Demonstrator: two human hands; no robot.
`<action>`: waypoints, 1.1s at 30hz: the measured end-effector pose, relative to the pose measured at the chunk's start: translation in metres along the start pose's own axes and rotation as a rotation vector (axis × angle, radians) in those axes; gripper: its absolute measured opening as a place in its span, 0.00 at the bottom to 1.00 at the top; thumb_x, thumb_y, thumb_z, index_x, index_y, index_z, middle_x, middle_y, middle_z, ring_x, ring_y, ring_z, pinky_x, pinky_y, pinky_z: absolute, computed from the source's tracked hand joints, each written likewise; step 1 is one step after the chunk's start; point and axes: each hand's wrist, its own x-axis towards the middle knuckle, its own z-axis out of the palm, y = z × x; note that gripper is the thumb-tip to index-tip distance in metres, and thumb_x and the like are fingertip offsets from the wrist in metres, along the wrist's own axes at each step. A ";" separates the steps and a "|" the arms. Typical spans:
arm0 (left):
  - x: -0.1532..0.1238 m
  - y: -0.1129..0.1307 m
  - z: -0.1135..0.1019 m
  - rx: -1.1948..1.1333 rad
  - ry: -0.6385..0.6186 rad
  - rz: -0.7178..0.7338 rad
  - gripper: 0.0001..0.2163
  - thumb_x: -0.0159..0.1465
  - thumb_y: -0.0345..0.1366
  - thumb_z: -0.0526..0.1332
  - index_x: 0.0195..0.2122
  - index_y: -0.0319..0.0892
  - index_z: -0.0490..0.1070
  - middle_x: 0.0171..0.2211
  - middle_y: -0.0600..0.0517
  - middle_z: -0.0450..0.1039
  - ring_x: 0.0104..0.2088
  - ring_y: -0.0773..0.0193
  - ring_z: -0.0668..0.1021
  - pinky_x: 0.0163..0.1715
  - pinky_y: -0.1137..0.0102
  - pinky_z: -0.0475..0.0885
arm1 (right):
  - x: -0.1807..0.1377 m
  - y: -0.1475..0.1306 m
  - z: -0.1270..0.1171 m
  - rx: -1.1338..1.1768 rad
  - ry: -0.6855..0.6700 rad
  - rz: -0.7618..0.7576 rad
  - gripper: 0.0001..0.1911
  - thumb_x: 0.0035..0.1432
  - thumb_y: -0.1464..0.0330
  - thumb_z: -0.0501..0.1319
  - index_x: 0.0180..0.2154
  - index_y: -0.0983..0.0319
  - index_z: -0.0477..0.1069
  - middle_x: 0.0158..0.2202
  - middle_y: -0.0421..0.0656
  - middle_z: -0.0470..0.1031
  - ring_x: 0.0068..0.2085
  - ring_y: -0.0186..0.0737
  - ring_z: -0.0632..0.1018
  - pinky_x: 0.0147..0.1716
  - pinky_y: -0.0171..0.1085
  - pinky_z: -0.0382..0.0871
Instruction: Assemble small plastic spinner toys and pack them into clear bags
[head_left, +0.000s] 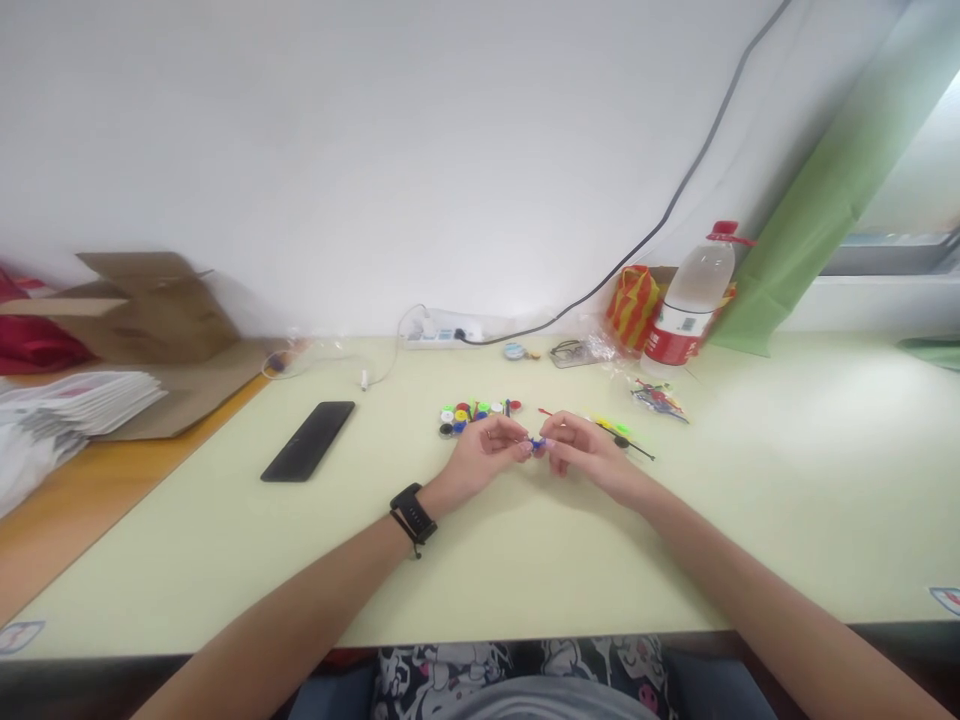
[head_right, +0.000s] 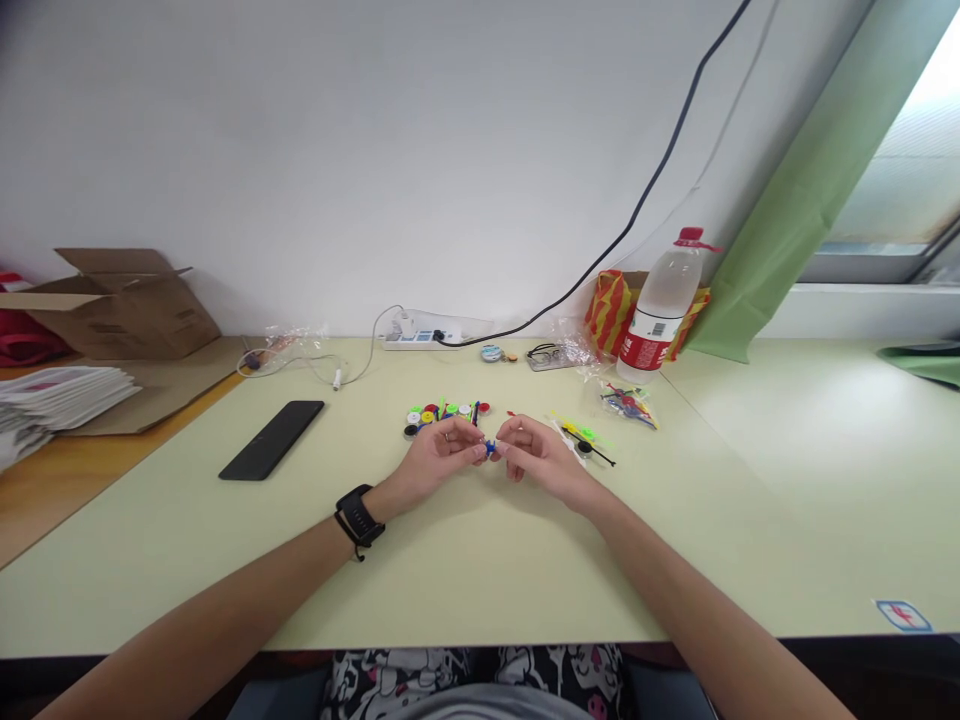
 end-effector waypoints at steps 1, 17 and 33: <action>0.000 0.000 0.000 -0.004 -0.001 0.000 0.14 0.59 0.39 0.74 0.39 0.39 0.75 0.37 0.49 0.79 0.38 0.61 0.83 0.43 0.65 0.78 | 0.000 0.001 0.000 0.007 -0.006 0.000 0.18 0.60 0.52 0.68 0.40 0.58 0.69 0.34 0.42 0.78 0.29 0.36 0.73 0.31 0.39 0.69; 0.002 0.002 0.001 -0.009 0.076 0.021 0.15 0.57 0.40 0.76 0.37 0.38 0.75 0.37 0.49 0.78 0.36 0.63 0.81 0.42 0.65 0.78 | 0.001 0.008 -0.011 -0.012 0.035 -0.007 0.35 0.68 0.52 0.59 0.12 0.59 0.55 0.13 0.38 0.62 0.19 0.32 0.64 0.24 0.38 0.58; -0.001 -0.002 0.000 0.038 -0.015 -0.013 0.14 0.59 0.40 0.74 0.39 0.38 0.75 0.36 0.50 0.77 0.36 0.63 0.81 0.43 0.66 0.78 | 0.003 0.007 -0.003 0.003 0.007 -0.039 0.16 0.56 0.57 0.72 0.36 0.60 0.70 0.30 0.39 0.75 0.28 0.34 0.72 0.29 0.37 0.69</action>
